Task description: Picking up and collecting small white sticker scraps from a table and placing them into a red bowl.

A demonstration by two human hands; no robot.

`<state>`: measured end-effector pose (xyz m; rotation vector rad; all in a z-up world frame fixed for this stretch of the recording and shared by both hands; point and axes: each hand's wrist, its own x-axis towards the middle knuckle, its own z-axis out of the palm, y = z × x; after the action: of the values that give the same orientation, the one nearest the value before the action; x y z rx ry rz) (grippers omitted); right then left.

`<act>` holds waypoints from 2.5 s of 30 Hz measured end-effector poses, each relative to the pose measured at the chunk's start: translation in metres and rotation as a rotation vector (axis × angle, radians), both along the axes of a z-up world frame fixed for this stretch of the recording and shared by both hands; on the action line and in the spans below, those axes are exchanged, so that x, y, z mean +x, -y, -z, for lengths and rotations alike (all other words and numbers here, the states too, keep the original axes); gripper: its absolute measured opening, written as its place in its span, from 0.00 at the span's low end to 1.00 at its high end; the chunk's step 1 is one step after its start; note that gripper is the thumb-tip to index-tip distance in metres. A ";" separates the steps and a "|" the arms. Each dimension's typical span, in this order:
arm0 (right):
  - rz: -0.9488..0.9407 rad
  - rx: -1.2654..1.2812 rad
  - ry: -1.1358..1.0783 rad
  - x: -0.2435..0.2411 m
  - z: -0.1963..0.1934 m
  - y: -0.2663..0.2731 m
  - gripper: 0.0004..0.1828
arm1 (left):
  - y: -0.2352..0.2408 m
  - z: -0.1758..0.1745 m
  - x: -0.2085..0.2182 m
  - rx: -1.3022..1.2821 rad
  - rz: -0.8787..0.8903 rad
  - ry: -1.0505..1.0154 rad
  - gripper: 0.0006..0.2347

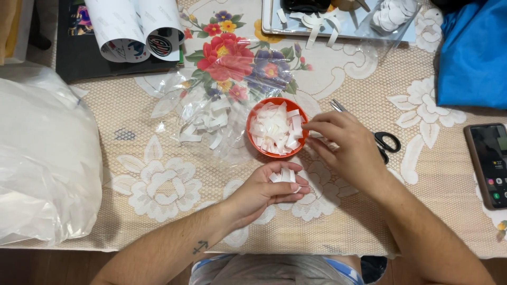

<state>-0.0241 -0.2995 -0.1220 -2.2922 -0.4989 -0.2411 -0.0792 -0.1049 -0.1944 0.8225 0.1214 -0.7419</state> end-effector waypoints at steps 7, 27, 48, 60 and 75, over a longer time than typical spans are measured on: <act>-0.041 -0.592 0.222 0.033 -0.003 -0.011 0.09 | -0.001 -0.002 -0.001 0.048 -0.025 -0.028 0.16; -0.028 -0.719 0.498 0.035 0.003 -0.001 0.06 | 0.000 -0.006 0.005 0.037 -0.056 -0.054 0.14; -0.165 -0.344 -0.252 -0.034 -0.012 0.013 0.06 | -0.002 -0.008 0.005 -0.020 -0.064 -0.108 0.17; 0.122 0.254 -0.751 -0.051 0.030 0.013 0.06 | -0.002 -0.009 0.006 -0.008 -0.124 -0.105 0.17; -0.251 -0.254 0.200 -0.058 0.008 0.001 0.07 | 0.001 -0.027 0.009 0.121 -0.111 -0.225 0.24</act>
<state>-0.0824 -0.3000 -0.1300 -2.4306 -0.9608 -0.2978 -0.0699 -0.1058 -0.1678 0.8380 0.4135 -0.7254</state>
